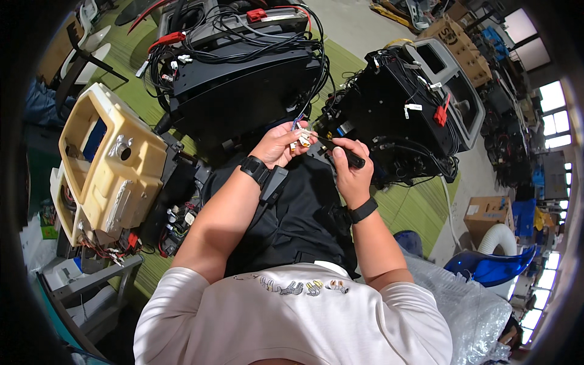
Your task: Connecting and organizing internal electrical wiring and components on a robot chassis.
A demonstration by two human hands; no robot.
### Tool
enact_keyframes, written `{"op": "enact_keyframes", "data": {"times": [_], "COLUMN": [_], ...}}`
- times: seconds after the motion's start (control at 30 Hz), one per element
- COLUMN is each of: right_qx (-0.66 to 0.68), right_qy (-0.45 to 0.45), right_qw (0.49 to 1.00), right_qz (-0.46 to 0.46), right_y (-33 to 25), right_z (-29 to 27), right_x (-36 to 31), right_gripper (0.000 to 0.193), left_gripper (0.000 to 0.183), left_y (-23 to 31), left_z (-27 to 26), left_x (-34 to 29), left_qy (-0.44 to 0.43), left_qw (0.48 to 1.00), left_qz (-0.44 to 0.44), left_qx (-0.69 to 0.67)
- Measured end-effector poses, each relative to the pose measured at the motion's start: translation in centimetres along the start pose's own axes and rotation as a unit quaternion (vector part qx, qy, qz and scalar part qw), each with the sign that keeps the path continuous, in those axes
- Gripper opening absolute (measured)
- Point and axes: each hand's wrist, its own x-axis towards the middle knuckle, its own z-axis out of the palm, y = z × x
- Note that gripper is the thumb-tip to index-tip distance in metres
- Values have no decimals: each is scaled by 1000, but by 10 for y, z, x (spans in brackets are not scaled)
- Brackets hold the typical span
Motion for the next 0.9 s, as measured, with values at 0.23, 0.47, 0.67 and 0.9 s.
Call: {"op": "enact_keyframes", "data": {"times": [0.23,0.47,0.67,0.9], "right_qx": [7,-10,-162,-36], "right_qy": [8,11,-39,-10], "right_qw": [1000,1000,982,999], "right_qz": [-11,-9,-83,-35], "right_y": [-2,-5,-7,1], "right_z": [3,6,2,5], "right_x": [0,1,1,-2], "right_gripper": [17,17,18,18], "left_gripper": [26,24,21,20], "left_y": [2,3,3,3], "left_z": [0,2,2,1], "left_x": [-1,-1,-2,0], "left_qy": [4,-1,24,31], "left_qw": [1000,1000,1000,999], "left_qz": [-4,-10,-10,-6], "left_qx": [1,2,15,18]}}
